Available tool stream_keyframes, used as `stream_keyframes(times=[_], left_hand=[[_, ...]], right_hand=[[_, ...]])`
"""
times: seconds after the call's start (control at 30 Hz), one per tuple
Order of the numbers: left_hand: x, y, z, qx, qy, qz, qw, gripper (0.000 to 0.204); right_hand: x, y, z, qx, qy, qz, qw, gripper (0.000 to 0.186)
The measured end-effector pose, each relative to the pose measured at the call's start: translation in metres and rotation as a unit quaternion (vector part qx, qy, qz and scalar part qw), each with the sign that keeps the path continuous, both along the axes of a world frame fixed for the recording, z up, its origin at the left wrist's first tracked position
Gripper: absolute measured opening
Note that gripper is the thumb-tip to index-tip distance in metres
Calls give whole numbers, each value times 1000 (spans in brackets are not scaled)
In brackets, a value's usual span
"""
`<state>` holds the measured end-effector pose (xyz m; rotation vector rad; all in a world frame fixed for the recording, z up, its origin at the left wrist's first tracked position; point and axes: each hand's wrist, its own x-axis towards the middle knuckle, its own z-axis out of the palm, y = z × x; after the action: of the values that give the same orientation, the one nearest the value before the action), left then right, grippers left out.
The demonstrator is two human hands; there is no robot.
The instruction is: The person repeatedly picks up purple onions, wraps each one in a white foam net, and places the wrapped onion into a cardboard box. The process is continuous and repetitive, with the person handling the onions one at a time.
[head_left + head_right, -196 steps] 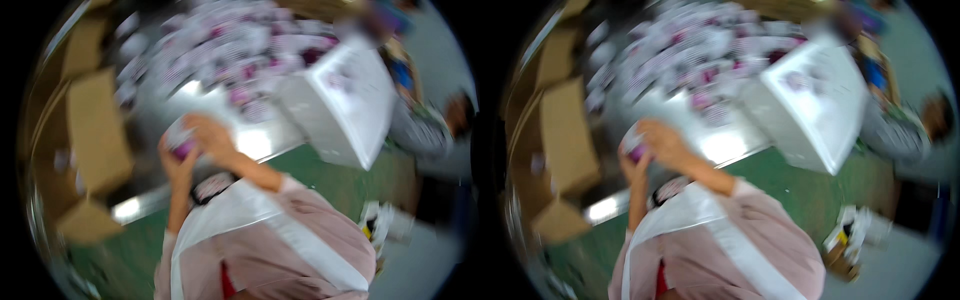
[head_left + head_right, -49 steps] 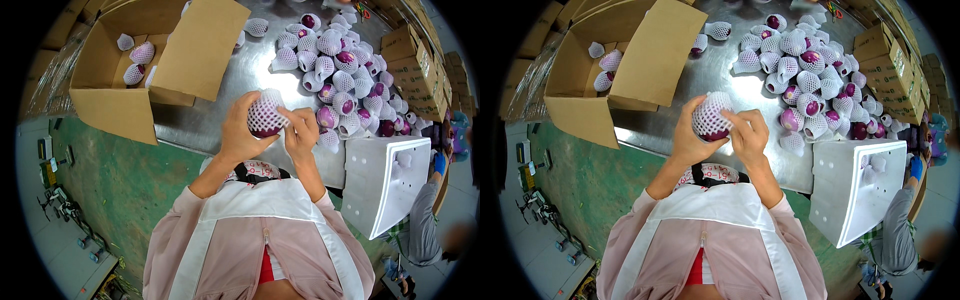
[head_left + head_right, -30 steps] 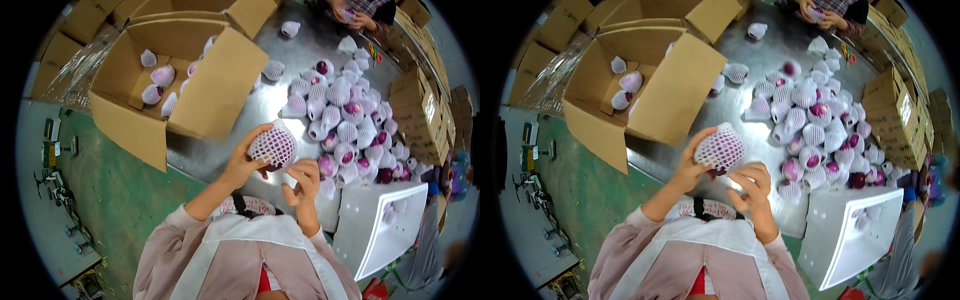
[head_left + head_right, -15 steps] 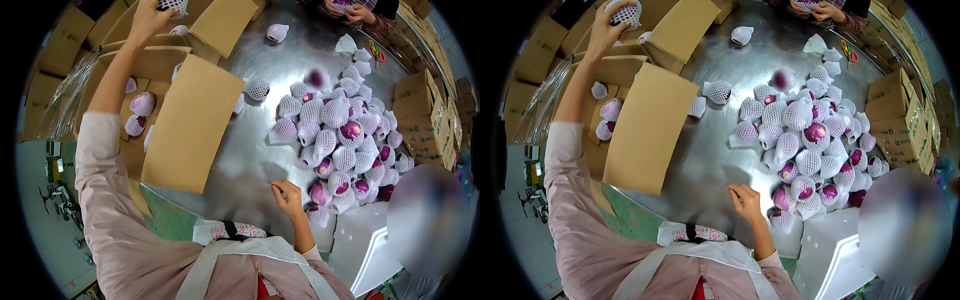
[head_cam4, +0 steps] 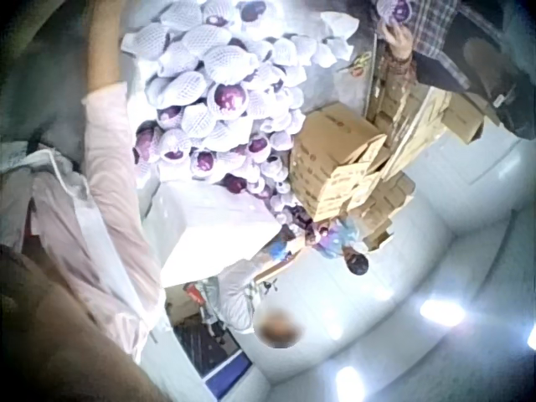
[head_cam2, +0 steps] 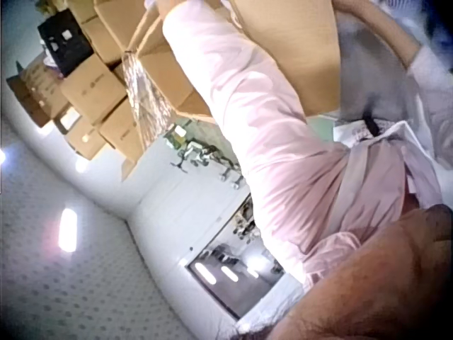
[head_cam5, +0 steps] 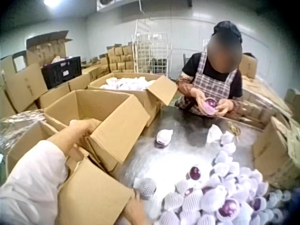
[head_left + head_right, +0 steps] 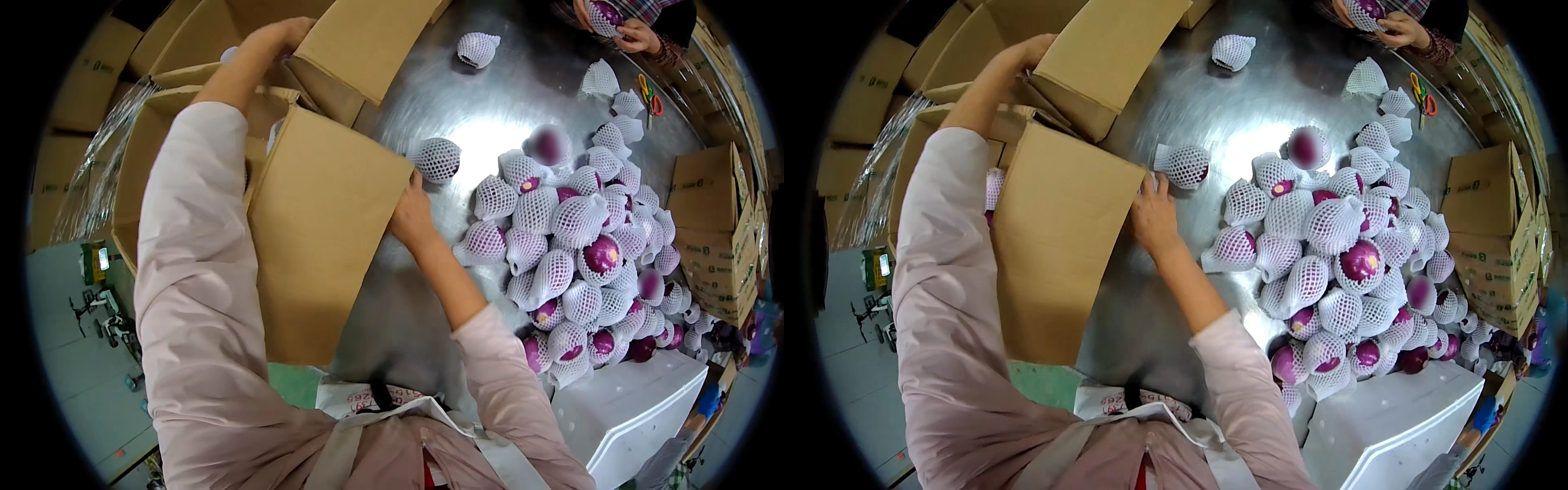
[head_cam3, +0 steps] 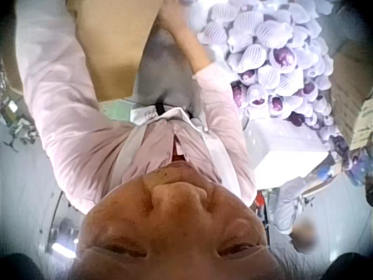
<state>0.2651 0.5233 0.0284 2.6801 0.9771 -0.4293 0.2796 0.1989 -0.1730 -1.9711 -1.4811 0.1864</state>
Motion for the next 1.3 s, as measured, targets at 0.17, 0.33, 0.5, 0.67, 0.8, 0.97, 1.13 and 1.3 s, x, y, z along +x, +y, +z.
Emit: stream_keyframes(times=[0.17, 0.33, 0.5, 0.67, 0.8, 0.97, 1.13, 1.3], left_hand=[[-71, -25, 54, 250, -156, -12, 955, 53], [-117, -210, 131, 15, -374, -42, 926, 52], [-187, -395, 128, -314, -247, -44, 916, 60], [-209, -495, 5, -241, -341, 41, 908, 75], [-225, -532, -15, -293, -356, 88, 883, 71], [-248, -535, -40, -247, -447, 70, 857, 58], [-264, -540, -38, -391, -441, 199, 783, 55], [-268, -546, -23, -439, -443, 205, 754, 58]], right_hand=[[-12, -14, -4, 23, 159, 14, 987, 59], [-14, -138, 83, 14, 638, -93, 764, 59], [-45, -230, 120, 86, 684, -59, 722, 48], [-101, -267, 148, 99, 481, -66, 869, 31], [-112, -290, 165, -4, 347, -79, 934, 22], [-135, -314, 166, 83, 317, -16, 945, 30], [-153, -327, 177, 57, 308, -4, 950, 46], [-150, -337, 179, 45, 270, 0, 962, 48]])
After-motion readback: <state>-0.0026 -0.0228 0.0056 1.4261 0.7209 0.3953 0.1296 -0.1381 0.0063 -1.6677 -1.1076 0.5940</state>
